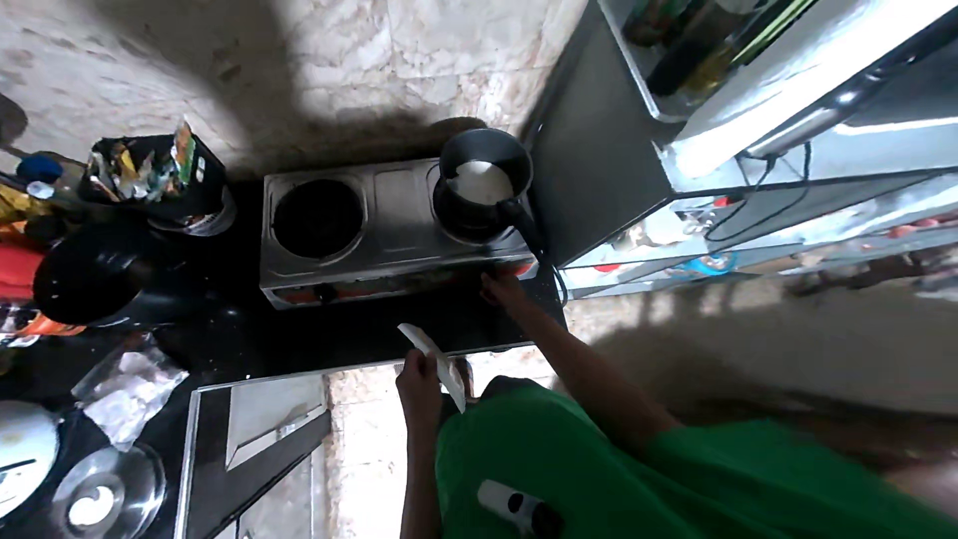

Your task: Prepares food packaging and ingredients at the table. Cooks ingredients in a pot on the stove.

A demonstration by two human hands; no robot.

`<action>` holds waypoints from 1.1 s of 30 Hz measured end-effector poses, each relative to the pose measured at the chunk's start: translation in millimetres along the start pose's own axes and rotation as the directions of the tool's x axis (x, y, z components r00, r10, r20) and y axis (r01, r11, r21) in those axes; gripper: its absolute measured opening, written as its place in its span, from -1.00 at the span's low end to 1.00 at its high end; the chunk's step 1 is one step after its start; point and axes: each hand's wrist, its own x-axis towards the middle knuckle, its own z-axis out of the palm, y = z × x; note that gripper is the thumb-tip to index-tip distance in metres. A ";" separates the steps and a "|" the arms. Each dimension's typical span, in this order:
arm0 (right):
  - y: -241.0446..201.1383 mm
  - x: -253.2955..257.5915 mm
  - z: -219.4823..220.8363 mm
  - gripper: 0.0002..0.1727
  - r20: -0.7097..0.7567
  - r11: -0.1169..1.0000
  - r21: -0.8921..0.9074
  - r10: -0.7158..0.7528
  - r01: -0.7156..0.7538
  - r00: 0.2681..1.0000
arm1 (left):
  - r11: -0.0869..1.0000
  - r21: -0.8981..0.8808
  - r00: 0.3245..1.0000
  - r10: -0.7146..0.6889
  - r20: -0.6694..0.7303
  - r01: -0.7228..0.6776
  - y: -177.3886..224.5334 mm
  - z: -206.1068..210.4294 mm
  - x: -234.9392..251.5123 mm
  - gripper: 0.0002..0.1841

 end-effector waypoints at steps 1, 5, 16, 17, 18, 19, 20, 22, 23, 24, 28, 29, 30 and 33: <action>-1.0 -0.9 -3.1 -0.41 0.012 0.999 -0.044 -0.005 0.006 1.000 | 1.000 0.002 1.000 0.006 0.003 -0.006 -0.4 0.2 0.3 -0.75; -8.9 -6.4 -6.7 -0.47 -0.054 0.838 -0.528 -0.195 0.138 0.979 | 1.000 0.002 1.000 -0.003 0.010 0.003 -3.1 1.4 3.6 -0.72; -28.7 -95.3 14.2 -0.56 0.406 0.605 -0.591 -0.350 0.534 0.844 | 0.991 -0.135 0.999 -0.023 0.035 0.027 4.0 5.2 29.9 -0.67; -23.4 -104.6 18.9 -0.59 0.520 0.650 -0.431 -0.389 0.626 0.761 | 0.989 -0.142 0.999 -0.032 0.022 0.035 5.0 6.0 32.7 -0.67; -17.7 -112.0 24.9 -0.60 0.570 0.684 -0.307 -0.425 0.662 0.703 | 0.988 -0.149 0.999 -0.042 0.010 0.043 6.3 6.4 35.8 -0.66; -14.6 -118.8 30.2 -0.61 0.574 0.710 -0.230 -0.453 0.665 0.682 | 0.987 -0.156 0.999 -0.050 -0.002 0.049 7.4 6.8 39.1 -0.66; -13.6 -124.0 33.7 -0.60 0.559 0.728 -0.202 -0.464 0.655 0.687 | 0.986 -0.162 0.999 -0.049 -0.016 0.046 7.1 7.8 41.9 -0.66; -14.3 -126.5 37.9 -0.57 0.534 0.733 -0.222 -0.460 0.643 0.709 | 0.980 -0.195 0.999 -0.041 -0.023 0.036 5.6 8.4 46.6 -0.67; -16.2 -125.2 38.8 -0.56 0.531 0.727 -0.245 -0.453 0.641 0.716 | 0.977 -0.212 0.999 -0.044 -0.011 0.040 6.2 8.5 48.4 -0.66; -18.5 -124.3 38.9 -0.55 0.533 0.719 -0.268 -0.443 0.641 0.721 | 0.974 -0.222 0.999 -0.044 0.000 0.043 6.6 8.9 49.1 -0.66; -23.7 -120.6 39.2 -0.59 0.539 0.688 -0.299 -0.450 0.661 0.712 | 0.973 -0.225 0.998 -0.053 0.031 0.059 3.8 9.6 47.8 -0.67; -23.9 -119.7 40.3 -0.59 0.537 0.691 -0.290 -0.456 0.663 0.710 | 0.969 -0.239 0.998 -0.052 0.032 0.058 2.9 9.1 47.1 -0.68; -24.3 -119.1 41.0 -0.58 0.538 0.694 -0.282 -0.457 0.662 0.708 | 0.966 -0.253 0.999 -0.045 0.029 0.051 1.4 9.3 46.5 -0.69; -25.5 -118.7 42.1 -0.57 0.541 0.703 -0.266 -0.458 0.660 0.706 | 0.956 -0.293 0.999 -0.020 0.031 0.028 -4.4 11.3 44.7 -0.69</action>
